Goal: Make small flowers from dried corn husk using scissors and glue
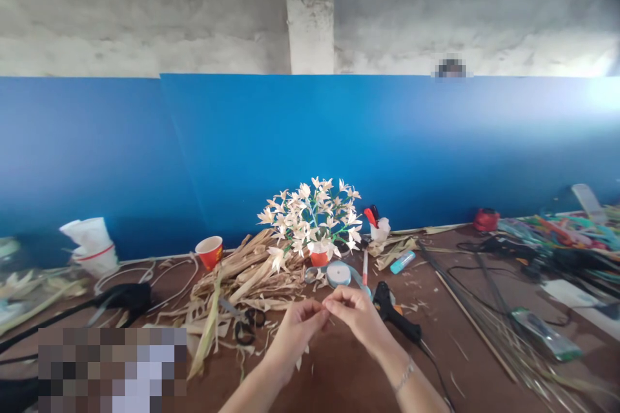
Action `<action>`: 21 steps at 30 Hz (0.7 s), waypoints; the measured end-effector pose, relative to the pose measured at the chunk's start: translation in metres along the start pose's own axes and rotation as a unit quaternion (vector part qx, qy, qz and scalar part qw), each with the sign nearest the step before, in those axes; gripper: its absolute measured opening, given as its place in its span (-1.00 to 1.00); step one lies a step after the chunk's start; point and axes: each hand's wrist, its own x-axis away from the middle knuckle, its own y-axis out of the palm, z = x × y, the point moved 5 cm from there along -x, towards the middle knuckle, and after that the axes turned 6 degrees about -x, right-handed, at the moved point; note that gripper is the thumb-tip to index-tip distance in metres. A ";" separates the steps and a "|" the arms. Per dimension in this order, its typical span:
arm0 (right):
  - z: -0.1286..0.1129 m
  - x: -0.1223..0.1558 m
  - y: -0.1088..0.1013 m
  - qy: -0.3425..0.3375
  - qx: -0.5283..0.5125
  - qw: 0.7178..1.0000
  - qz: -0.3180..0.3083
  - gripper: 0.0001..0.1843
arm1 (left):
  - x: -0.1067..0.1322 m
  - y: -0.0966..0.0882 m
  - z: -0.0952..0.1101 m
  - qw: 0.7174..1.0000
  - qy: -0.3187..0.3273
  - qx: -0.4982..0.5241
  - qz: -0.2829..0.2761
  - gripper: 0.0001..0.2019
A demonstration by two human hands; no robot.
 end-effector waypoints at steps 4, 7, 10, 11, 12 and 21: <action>0.004 -0.001 0.002 0.010 0.015 0.999 0.026 -0.75 | -0.001 -0.001 -0.005 1.000 0.015 -0.015 0.010 -0.72; 0.003 0.000 0.002 -0.004 0.042 0.998 0.054 -0.75 | -0.003 0.000 -0.009 0.999 0.026 -0.022 0.013 -0.71; 0.002 0.002 0.001 -0.012 0.070 0.994 0.082 -0.74 | -0.005 -0.001 -0.014 0.999 0.023 -0.015 0.023 -0.73; 0.002 0.003 0.001 -0.013 0.078 0.993 0.089 -0.74 | -0.004 -0.002 -0.015 0.999 0.023 -0.020 0.030 -0.75; 0.002 0.004 0.001 -0.016 0.086 0.992 0.094 -0.74 | -0.004 -0.003 -0.016 0.998 0.027 -0.031 0.038 -0.77; -0.009 0.006 -0.011 -0.056 0.203 0.973 0.090 -0.72 | 0.005 -0.025 -0.022 0.977 0.100 -0.133 0.130 -0.84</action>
